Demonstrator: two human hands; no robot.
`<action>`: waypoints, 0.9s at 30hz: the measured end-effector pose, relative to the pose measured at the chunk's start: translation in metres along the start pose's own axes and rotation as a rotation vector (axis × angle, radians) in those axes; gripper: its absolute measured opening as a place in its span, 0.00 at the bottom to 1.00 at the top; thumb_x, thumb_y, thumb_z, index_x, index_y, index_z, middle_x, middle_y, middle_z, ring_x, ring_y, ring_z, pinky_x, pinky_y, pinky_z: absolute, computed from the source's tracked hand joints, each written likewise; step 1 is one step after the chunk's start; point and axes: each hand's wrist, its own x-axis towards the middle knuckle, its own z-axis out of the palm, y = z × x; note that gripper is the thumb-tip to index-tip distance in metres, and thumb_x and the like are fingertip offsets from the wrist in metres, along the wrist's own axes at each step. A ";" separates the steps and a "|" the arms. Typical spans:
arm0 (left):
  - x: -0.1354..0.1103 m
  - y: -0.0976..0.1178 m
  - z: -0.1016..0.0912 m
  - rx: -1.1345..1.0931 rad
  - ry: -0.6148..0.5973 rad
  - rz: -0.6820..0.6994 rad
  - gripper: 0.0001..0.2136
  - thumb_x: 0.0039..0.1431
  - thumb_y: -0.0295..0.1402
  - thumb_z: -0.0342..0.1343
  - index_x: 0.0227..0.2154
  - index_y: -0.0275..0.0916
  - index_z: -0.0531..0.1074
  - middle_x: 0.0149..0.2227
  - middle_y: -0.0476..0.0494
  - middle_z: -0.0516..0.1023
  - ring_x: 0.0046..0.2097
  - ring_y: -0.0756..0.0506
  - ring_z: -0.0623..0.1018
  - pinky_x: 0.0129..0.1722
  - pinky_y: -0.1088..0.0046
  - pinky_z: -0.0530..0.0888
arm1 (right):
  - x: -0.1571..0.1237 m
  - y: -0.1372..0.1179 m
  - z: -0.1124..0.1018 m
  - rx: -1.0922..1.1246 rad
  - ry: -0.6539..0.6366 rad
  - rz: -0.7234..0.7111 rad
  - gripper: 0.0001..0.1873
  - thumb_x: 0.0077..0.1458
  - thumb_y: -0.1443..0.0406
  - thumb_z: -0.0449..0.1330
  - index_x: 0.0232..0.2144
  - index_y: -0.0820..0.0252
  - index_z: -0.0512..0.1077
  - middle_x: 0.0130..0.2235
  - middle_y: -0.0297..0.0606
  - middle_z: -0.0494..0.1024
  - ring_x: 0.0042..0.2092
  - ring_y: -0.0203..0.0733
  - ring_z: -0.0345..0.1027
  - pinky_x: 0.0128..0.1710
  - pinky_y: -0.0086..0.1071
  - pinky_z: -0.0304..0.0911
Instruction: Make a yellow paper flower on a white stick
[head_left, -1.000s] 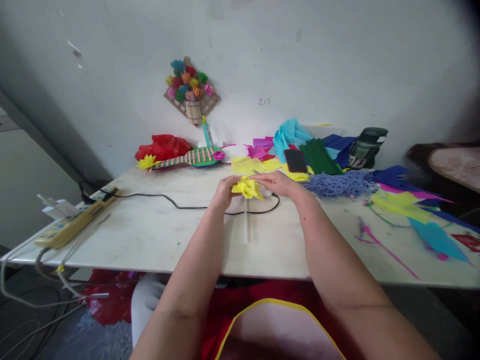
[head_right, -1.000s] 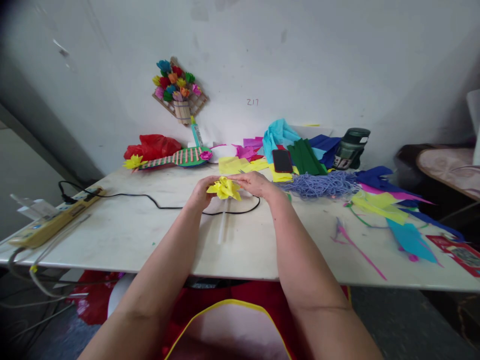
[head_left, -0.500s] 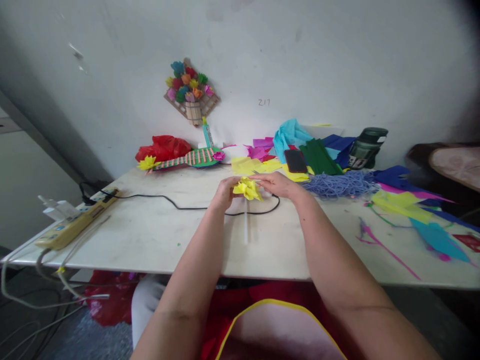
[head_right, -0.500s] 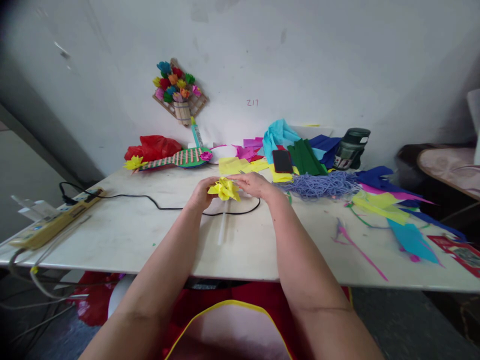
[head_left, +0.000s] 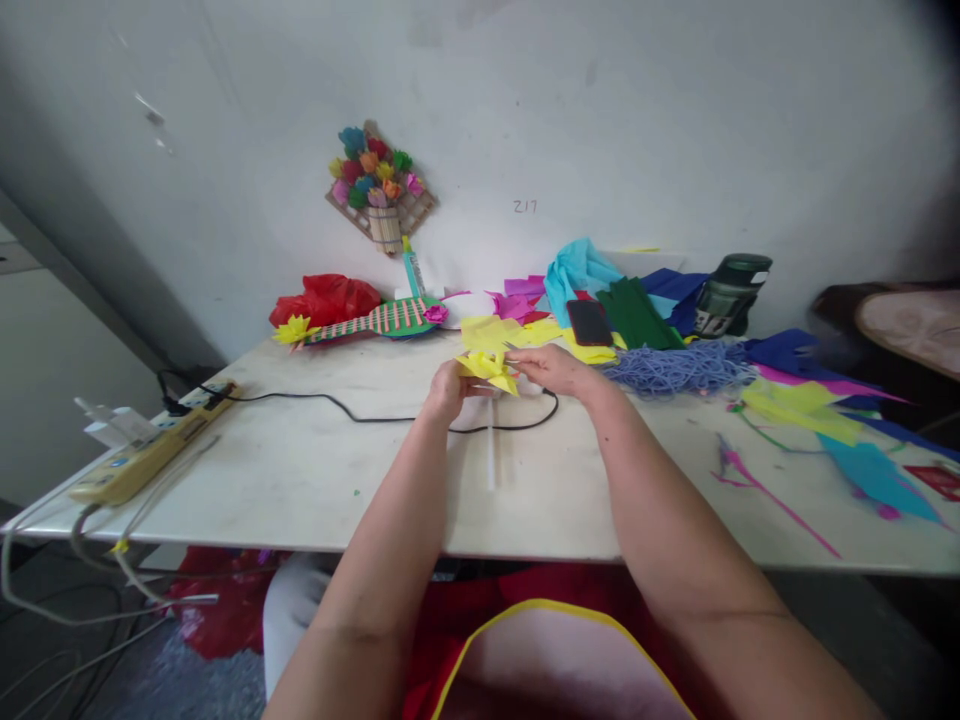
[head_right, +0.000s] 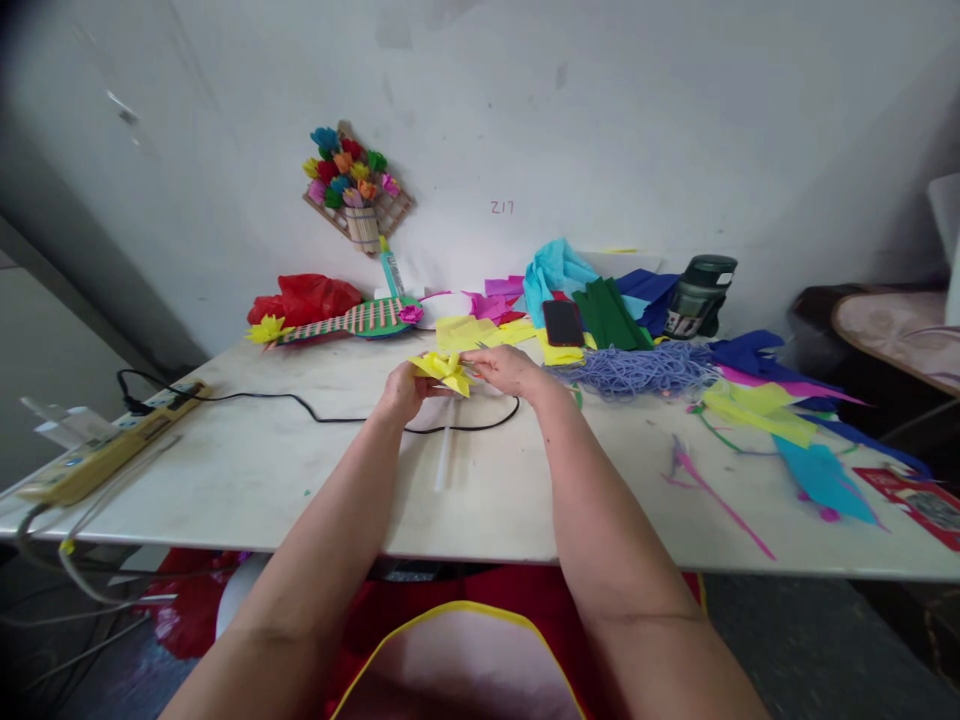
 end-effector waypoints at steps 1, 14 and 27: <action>0.000 0.000 0.000 0.003 -0.003 0.001 0.14 0.44 0.34 0.49 0.33 0.32 0.72 0.28 0.41 0.76 0.30 0.43 0.76 0.30 0.64 0.75 | 0.000 -0.001 -0.001 0.003 -0.003 -0.004 0.19 0.56 0.64 0.52 0.50 0.54 0.71 0.47 0.37 0.77 0.47 0.43 0.71 0.49 0.36 0.64; 0.001 -0.003 -0.004 0.014 0.084 0.243 0.17 0.37 0.36 0.65 0.27 0.39 0.63 0.25 0.50 0.74 0.25 0.52 0.72 0.27 0.77 0.67 | -0.003 -0.008 -0.007 0.039 -0.024 -0.059 0.20 0.57 0.65 0.51 0.51 0.48 0.70 0.52 0.33 0.73 0.52 0.42 0.68 0.51 0.36 0.62; 0.001 -0.001 -0.004 0.176 0.173 0.199 0.19 0.45 0.50 0.58 0.26 0.37 0.65 0.44 0.42 0.75 0.30 0.51 0.75 0.23 0.78 0.67 | -0.003 -0.010 -0.008 0.047 -0.010 -0.027 0.20 0.57 0.66 0.51 0.50 0.49 0.70 0.52 0.32 0.73 0.52 0.41 0.67 0.53 0.36 0.62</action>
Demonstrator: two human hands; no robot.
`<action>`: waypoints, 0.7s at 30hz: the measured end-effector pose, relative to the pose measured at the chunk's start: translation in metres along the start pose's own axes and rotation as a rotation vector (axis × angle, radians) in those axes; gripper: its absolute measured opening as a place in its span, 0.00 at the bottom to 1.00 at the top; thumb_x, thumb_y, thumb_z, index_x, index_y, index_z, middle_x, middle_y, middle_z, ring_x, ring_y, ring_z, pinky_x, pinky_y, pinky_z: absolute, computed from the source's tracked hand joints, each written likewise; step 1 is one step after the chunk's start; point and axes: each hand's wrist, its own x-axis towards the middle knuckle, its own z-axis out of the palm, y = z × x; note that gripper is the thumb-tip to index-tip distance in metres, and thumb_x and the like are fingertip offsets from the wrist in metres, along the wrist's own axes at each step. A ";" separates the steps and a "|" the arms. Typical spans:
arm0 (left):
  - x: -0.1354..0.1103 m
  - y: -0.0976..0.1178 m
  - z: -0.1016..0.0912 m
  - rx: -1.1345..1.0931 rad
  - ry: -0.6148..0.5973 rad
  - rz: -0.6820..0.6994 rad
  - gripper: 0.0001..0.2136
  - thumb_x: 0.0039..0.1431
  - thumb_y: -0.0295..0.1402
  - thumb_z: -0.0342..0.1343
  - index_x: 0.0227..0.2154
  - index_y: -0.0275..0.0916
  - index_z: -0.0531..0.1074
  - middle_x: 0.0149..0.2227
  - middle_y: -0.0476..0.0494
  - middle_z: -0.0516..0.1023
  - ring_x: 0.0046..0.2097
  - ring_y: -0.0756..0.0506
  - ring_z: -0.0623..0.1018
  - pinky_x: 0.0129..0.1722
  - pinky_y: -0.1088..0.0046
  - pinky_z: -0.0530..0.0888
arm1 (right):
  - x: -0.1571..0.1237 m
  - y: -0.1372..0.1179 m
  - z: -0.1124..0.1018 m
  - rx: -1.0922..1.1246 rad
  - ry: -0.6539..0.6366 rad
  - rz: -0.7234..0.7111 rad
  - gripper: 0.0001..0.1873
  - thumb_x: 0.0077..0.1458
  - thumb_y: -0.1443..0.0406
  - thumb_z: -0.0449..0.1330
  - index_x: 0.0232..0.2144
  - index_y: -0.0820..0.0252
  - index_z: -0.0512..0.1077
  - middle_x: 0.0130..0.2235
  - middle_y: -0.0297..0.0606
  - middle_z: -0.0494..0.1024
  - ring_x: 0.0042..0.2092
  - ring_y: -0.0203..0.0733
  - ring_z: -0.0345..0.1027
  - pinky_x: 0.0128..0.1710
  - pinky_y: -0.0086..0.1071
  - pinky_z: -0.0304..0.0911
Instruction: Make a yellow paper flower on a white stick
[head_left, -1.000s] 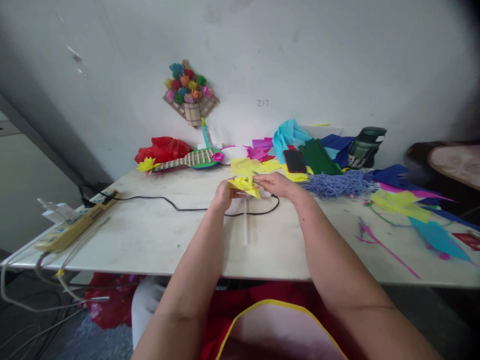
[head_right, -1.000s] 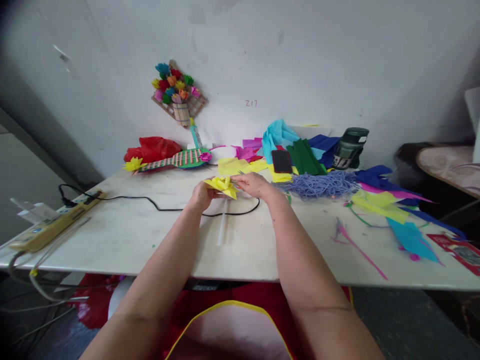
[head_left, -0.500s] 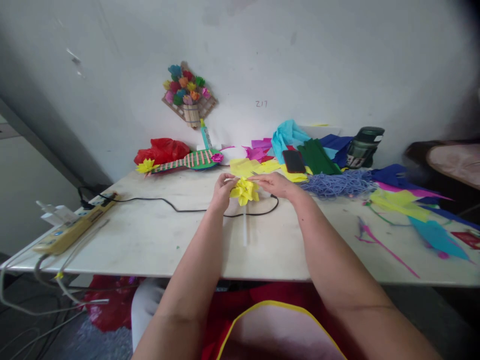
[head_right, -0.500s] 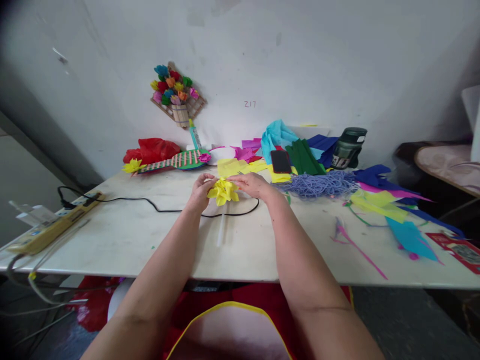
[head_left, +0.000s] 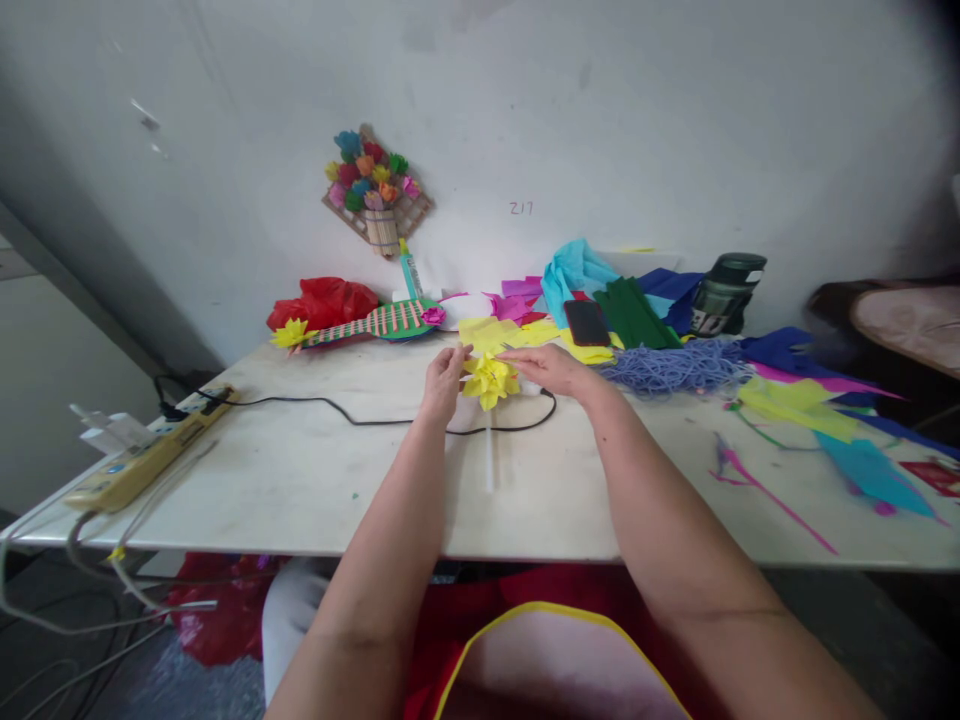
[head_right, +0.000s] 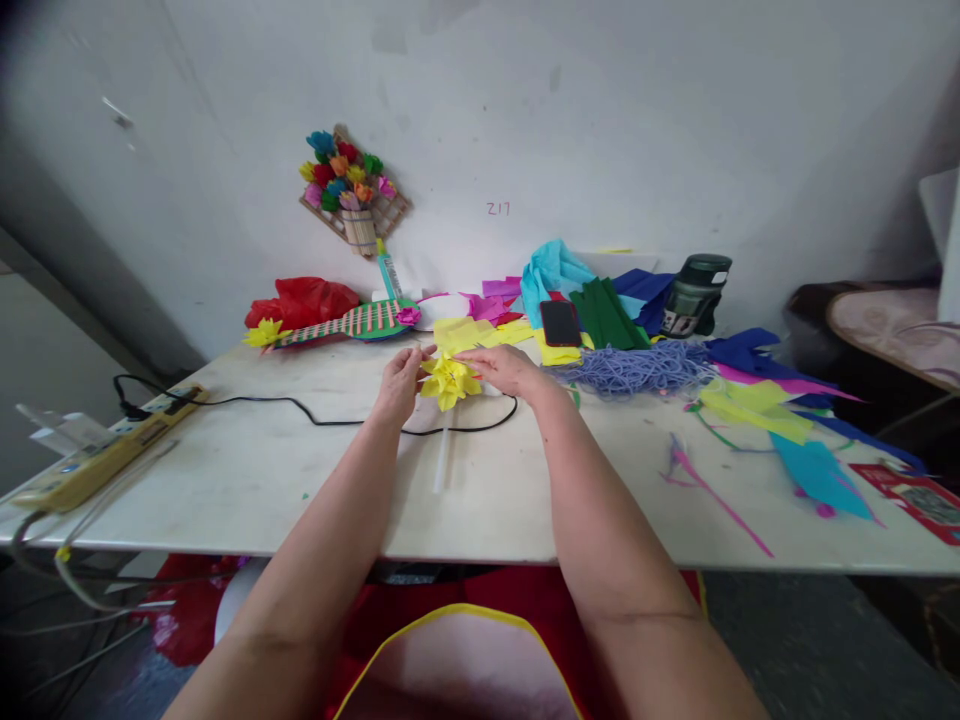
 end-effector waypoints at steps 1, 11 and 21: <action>0.000 0.000 -0.001 -0.013 -0.014 -0.007 0.18 0.44 0.48 0.59 0.28 0.38 0.66 0.42 0.43 0.76 0.29 0.51 0.75 0.23 0.78 0.67 | 0.000 -0.001 0.000 0.003 0.000 0.002 0.20 0.57 0.66 0.51 0.50 0.49 0.71 0.52 0.32 0.73 0.53 0.41 0.67 0.53 0.36 0.62; -0.003 0.002 0.000 -0.025 -0.210 -0.028 0.25 0.41 0.30 0.57 0.48 0.37 0.69 0.30 0.47 0.78 0.27 0.51 0.74 0.26 0.77 0.66 | 0.000 0.000 0.000 0.009 -0.013 0.001 0.20 0.57 0.66 0.50 0.51 0.51 0.70 0.52 0.34 0.73 0.53 0.41 0.67 0.53 0.36 0.60; -0.002 -0.001 0.000 -0.009 -0.201 -0.058 0.18 0.39 0.27 0.52 0.36 0.34 0.76 0.30 0.45 0.79 0.31 0.48 0.75 0.32 0.74 0.69 | -0.001 -0.004 0.000 -0.007 -0.005 0.021 0.21 0.56 0.65 0.51 0.51 0.53 0.70 0.44 0.36 0.78 0.44 0.40 0.71 0.46 0.33 0.63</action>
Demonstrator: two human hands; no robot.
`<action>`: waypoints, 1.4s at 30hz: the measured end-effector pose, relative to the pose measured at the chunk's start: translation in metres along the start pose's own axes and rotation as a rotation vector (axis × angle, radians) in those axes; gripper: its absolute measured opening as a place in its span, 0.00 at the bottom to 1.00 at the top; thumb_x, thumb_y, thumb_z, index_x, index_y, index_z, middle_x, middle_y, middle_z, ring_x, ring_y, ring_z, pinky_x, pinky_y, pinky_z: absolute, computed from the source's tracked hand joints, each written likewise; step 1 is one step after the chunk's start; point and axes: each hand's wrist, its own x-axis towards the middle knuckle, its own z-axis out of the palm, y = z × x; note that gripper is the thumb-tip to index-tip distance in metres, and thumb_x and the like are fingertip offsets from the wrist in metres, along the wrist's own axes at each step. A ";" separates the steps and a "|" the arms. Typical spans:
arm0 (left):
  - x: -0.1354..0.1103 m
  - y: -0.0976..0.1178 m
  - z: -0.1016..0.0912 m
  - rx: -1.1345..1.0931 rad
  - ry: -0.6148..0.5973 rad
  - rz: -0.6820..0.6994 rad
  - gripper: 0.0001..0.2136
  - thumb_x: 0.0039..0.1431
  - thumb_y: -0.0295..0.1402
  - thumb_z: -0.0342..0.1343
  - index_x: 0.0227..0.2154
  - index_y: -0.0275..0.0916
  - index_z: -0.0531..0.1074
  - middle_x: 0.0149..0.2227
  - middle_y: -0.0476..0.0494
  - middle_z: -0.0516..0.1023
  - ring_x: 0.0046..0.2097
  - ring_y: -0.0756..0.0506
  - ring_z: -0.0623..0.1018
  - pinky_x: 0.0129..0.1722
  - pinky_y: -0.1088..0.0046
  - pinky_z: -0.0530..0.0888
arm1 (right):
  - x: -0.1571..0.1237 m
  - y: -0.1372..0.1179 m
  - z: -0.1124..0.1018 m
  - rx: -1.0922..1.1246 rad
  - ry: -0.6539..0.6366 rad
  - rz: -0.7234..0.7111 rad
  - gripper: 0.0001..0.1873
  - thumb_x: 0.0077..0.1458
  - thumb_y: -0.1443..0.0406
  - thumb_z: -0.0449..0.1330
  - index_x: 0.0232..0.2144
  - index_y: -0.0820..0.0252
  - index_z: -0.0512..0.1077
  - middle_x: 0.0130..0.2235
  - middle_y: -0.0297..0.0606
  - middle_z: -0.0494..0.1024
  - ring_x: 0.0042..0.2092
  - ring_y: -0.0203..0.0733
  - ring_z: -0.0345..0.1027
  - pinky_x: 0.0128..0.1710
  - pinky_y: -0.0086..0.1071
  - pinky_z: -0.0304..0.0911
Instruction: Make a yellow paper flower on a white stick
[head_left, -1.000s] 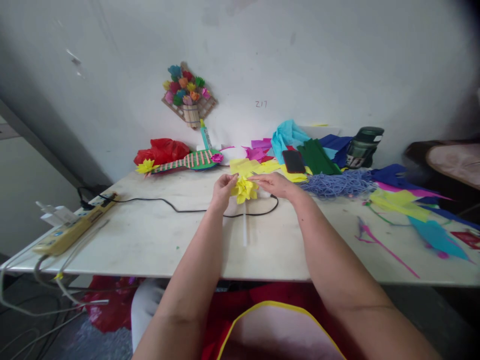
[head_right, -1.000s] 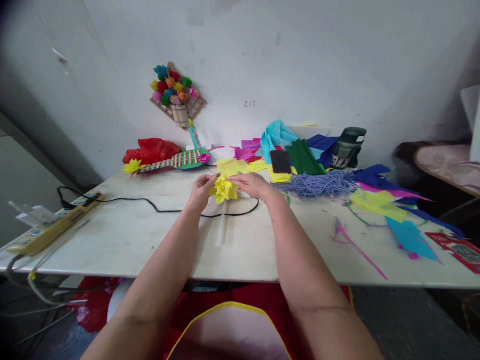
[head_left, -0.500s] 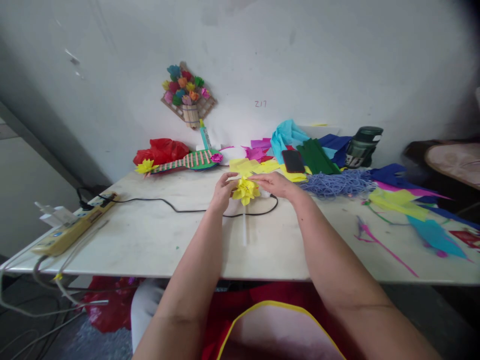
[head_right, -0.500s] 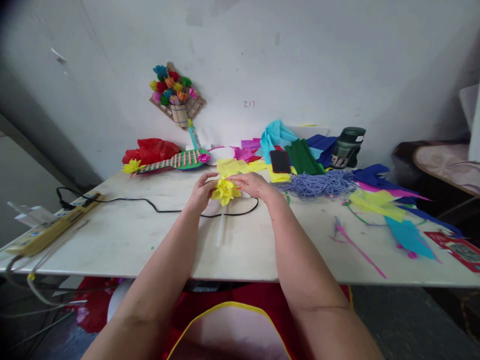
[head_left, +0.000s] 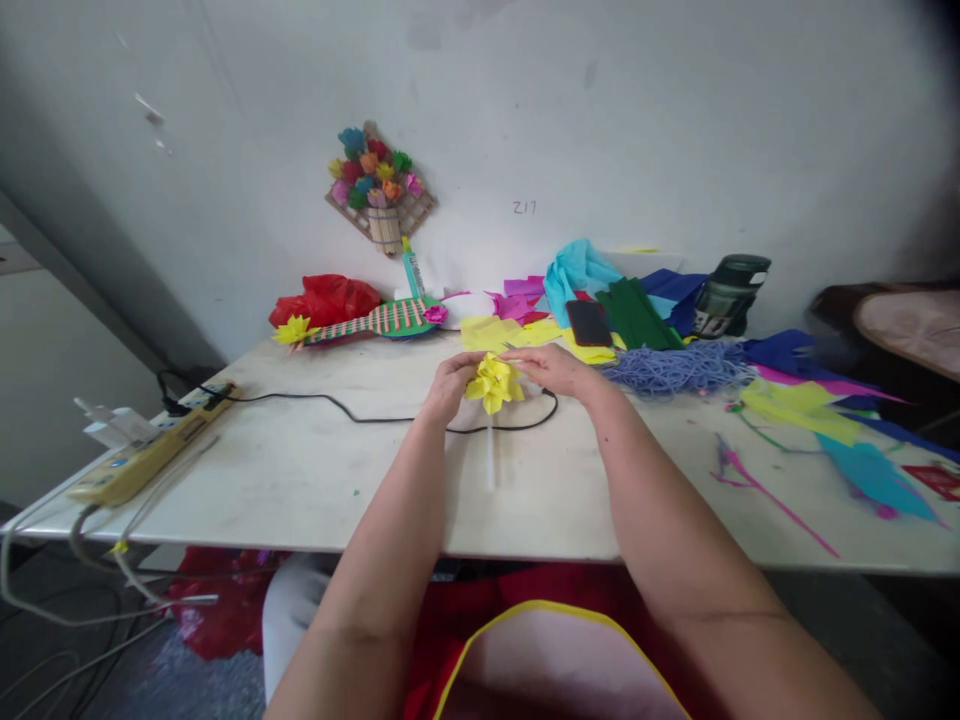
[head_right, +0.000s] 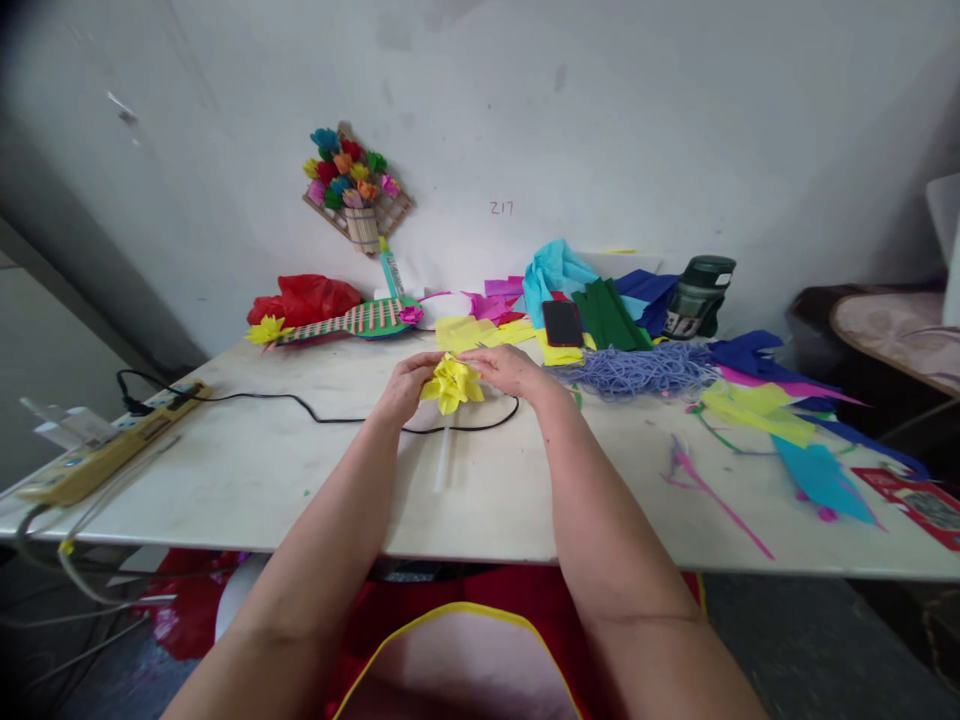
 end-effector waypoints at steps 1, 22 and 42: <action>0.000 0.000 0.000 0.005 -0.002 0.003 0.18 0.39 0.27 0.51 0.36 0.34 0.76 0.29 0.45 0.79 0.30 0.48 0.75 0.33 0.74 0.69 | 0.000 0.001 0.000 0.000 -0.002 0.001 0.21 0.56 0.65 0.51 0.51 0.53 0.70 0.44 0.36 0.78 0.43 0.39 0.71 0.46 0.33 0.63; 0.000 0.002 -0.001 0.061 0.023 0.043 0.16 0.36 0.26 0.49 0.30 0.35 0.76 0.26 0.47 0.77 0.30 0.48 0.74 0.32 0.75 0.68 | 0.000 -0.005 -0.001 -0.142 -0.059 0.024 0.24 0.57 0.64 0.49 0.56 0.46 0.63 0.30 0.32 0.78 0.32 0.37 0.69 0.35 0.28 0.61; 0.004 0.004 0.001 -0.139 0.007 -0.218 0.11 0.44 0.37 0.53 0.28 0.36 0.73 0.28 0.43 0.77 0.28 0.47 0.74 0.25 0.74 0.66 | 0.002 -0.001 0.004 -0.028 -0.050 -0.054 0.23 0.57 0.66 0.49 0.55 0.48 0.65 0.54 0.32 0.71 0.53 0.42 0.66 0.53 0.37 0.61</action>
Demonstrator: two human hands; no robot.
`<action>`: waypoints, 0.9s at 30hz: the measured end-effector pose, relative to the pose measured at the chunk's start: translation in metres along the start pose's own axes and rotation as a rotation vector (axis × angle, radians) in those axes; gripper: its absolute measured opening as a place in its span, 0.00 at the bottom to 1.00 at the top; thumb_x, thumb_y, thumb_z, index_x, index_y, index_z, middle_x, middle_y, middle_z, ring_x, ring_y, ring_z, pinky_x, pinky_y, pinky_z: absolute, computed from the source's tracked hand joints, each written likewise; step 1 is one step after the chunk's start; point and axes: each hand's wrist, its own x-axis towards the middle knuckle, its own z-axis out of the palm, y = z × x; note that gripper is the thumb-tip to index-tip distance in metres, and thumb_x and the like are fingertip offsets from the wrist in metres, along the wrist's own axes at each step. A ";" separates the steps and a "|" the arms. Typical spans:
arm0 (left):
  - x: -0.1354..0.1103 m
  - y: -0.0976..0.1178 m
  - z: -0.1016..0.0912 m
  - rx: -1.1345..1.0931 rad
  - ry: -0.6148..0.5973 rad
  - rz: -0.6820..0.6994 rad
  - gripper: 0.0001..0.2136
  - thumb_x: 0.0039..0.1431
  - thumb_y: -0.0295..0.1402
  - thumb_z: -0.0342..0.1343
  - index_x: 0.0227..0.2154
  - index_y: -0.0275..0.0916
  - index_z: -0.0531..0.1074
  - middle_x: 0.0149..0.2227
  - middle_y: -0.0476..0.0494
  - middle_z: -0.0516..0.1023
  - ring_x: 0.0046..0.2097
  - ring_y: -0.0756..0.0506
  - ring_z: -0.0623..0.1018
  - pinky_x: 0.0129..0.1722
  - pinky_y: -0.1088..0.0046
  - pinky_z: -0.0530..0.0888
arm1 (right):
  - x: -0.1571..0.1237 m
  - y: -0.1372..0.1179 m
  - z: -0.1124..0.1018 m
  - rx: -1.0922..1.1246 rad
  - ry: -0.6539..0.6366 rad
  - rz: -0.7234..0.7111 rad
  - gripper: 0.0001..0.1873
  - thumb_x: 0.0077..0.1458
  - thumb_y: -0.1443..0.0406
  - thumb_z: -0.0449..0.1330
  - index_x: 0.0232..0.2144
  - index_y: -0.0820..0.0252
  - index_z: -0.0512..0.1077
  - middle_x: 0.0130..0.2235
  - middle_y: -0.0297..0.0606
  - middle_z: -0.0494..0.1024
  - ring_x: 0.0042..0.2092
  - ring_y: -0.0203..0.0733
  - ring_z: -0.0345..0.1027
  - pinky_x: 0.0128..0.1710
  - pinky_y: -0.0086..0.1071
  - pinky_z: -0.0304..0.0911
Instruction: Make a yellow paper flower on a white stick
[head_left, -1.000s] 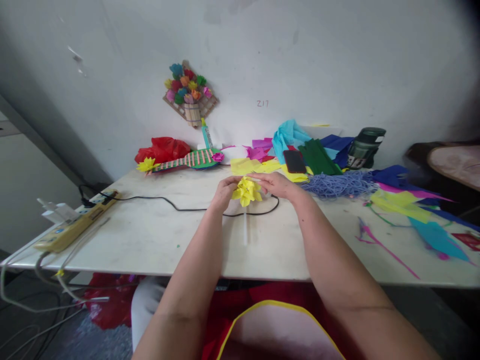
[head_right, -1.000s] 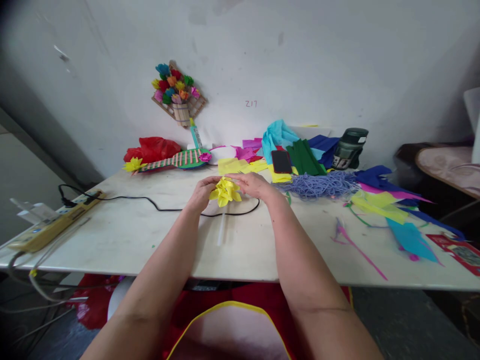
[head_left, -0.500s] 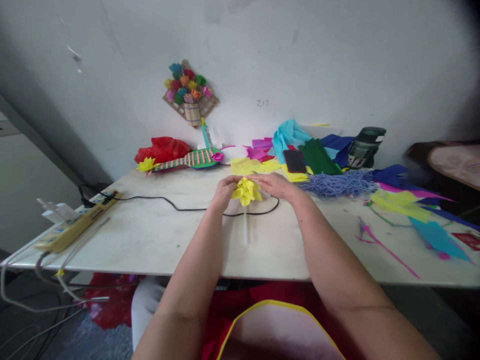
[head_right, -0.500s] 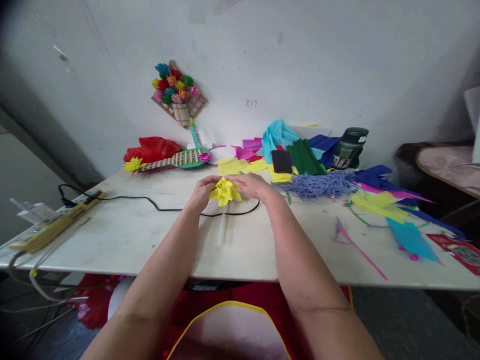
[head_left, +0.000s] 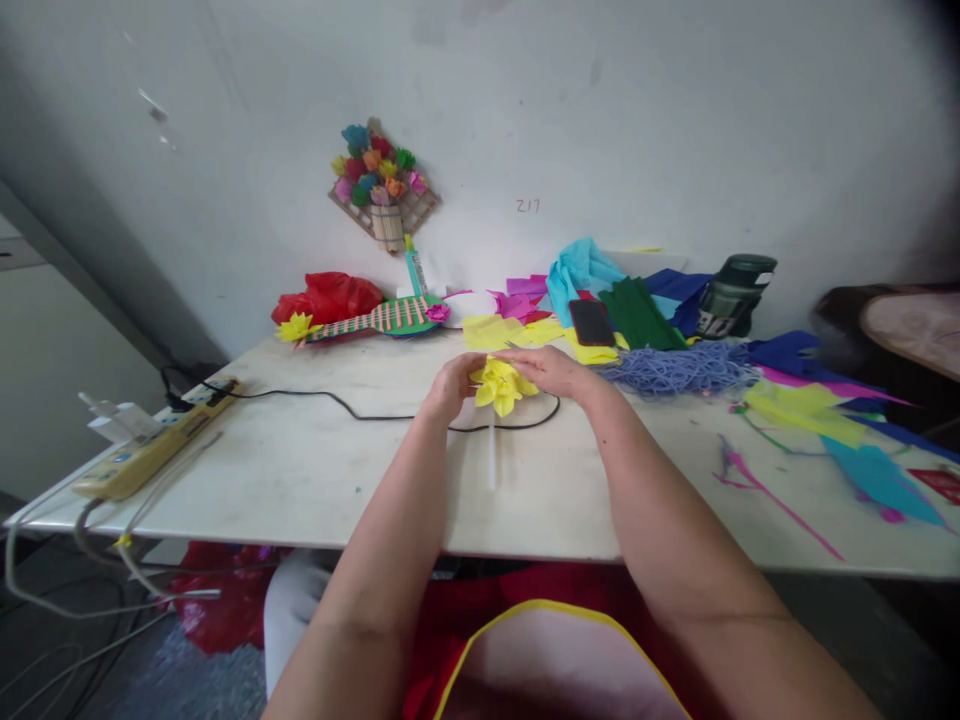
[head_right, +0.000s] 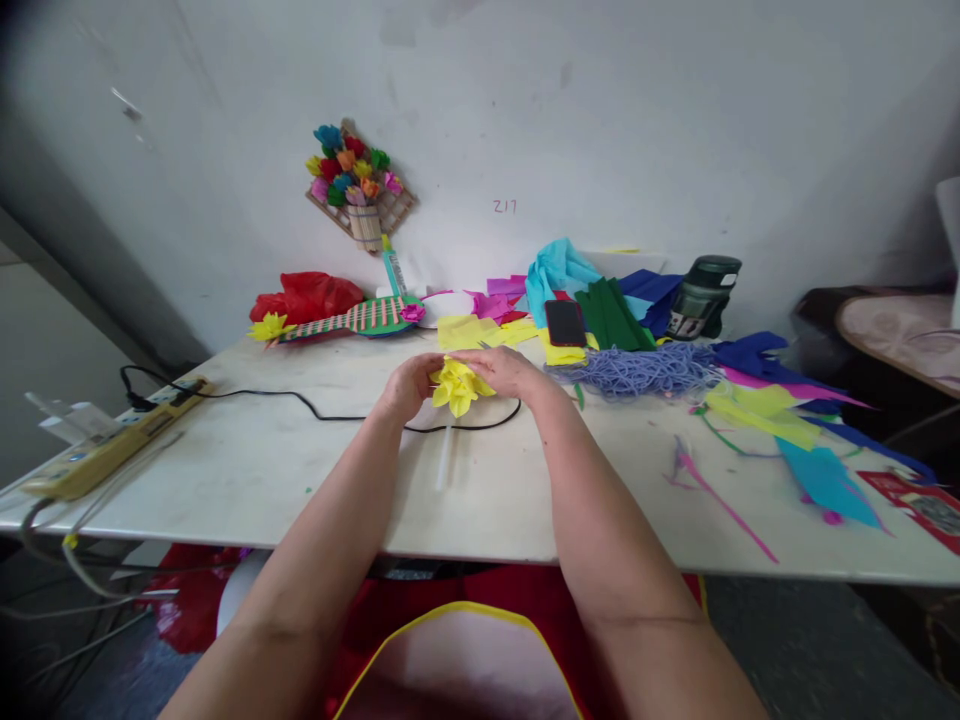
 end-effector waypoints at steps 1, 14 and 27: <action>0.000 -0.001 0.000 0.003 -0.009 0.003 0.12 0.45 0.39 0.53 0.28 0.36 0.73 0.28 0.43 0.77 0.28 0.47 0.74 0.24 0.74 0.66 | 0.000 0.000 0.000 0.016 -0.004 -0.003 0.23 0.57 0.66 0.49 0.55 0.48 0.65 0.54 0.32 0.71 0.53 0.41 0.66 0.54 0.37 0.60; -0.006 -0.003 -0.003 0.126 -0.005 0.195 0.13 0.43 0.41 0.59 0.22 0.36 0.66 0.20 0.53 0.64 0.21 0.55 0.65 0.20 0.80 0.60 | 0.000 -0.006 -0.002 0.118 -0.024 -0.007 0.22 0.56 0.68 0.50 0.52 0.50 0.69 0.54 0.31 0.71 0.54 0.40 0.65 0.55 0.36 0.59; -0.007 -0.002 0.001 0.165 -0.029 0.167 0.12 0.44 0.41 0.58 0.23 0.36 0.66 0.20 0.53 0.64 0.21 0.55 0.64 0.18 0.80 0.58 | 0.002 0.000 0.002 0.017 0.036 0.021 0.22 0.55 0.67 0.52 0.52 0.52 0.69 0.48 0.36 0.76 0.45 0.41 0.71 0.46 0.35 0.64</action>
